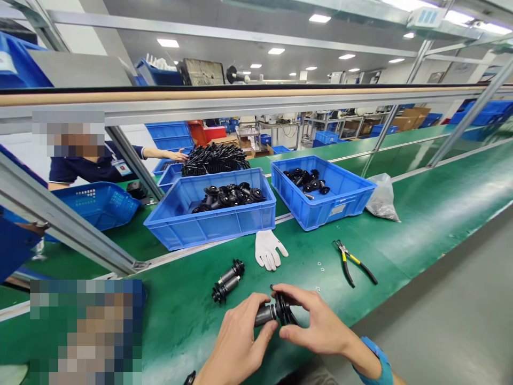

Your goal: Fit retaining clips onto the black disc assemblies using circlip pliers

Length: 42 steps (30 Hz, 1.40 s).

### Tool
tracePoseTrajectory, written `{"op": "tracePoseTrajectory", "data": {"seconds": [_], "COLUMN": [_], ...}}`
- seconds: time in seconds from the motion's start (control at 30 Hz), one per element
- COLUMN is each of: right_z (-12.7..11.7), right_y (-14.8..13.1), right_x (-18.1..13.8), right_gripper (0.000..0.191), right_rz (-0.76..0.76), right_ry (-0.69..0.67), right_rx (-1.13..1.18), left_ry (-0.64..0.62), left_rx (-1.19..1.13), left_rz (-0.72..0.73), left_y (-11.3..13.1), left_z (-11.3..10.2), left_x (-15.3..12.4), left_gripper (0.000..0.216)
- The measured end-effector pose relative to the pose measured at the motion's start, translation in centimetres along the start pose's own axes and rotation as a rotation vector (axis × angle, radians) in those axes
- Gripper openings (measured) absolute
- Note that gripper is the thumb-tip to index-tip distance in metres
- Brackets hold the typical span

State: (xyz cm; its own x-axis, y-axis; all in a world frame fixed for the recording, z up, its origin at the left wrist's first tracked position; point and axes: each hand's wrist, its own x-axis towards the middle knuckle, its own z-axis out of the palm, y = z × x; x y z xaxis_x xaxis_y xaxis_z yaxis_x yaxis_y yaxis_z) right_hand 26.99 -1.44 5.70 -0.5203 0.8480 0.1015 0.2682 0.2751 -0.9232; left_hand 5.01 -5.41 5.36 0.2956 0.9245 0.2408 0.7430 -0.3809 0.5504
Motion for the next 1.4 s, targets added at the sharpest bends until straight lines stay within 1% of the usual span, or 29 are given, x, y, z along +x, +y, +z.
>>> {"op": "tracePoseTrajectory", "data": {"seconds": [0.13, 0.33, 0.47, 0.67, 0.9, 1.0, 1.17, 1.27, 1.4], "right_z": [0.1, 0.1, 0.5, 1.3, 1.0, 0.9, 0.9, 0.9, 0.8], "right_y": [0.0, 0.2, 1.3, 2.9, 2.1, 2.0, 2.2, 2.3, 2.2], "right_x": [0.0, 0.2, 0.5, 0.9, 0.8, 0.7, 0.4, 0.2, -0.1], "right_gripper": [0.07, 0.069, 0.07, 0.071, 0.072, 0.071, 0.07, 0.071, 0.074], "right_rz": [-0.001, -0.04, -0.052, -0.007, 0.003, -0.005, -0.018, -0.019, 0.005], "right_ry": [0.005, 0.0, -0.027, -0.037, -0.056, -0.066, -0.068, -0.061, -0.057], "right_rx": [-0.023, 0.007, 0.067, 0.13, 0.186, 0.215, 0.219, 0.201, 0.113], "left_ry": [-0.012, 0.017, 0.025, 0.017, 0.07, 0.072, 0.067, 0.06, 0.06], "left_rx": [-0.014, 0.007, 0.016, 0.009, 0.009, -0.006, -0.043, -0.055, -0.024], "left_rz": [0.032, 0.094, 0.093, 0.044, 0.061, 0.059, 0.039, 0.011, 0.001], "left_y": [0.1, 0.1, -0.5, -1.5, -1.1, -1.0, -1.0, -1.0, -1.1], "left_z": [0.1, 0.3, 0.7, 1.7, 1.5, 1.5, 1.5, 1.5, 1.6], "left_x": [0.3, 0.4, 0.4, 0.3, 0.4, 0.3, 0.2, 0.1, -0.1], "left_gripper": [0.023, 0.022, 0.022, 0.025, 0.021, 0.019, 0.023, 0.024, 0.021]}}
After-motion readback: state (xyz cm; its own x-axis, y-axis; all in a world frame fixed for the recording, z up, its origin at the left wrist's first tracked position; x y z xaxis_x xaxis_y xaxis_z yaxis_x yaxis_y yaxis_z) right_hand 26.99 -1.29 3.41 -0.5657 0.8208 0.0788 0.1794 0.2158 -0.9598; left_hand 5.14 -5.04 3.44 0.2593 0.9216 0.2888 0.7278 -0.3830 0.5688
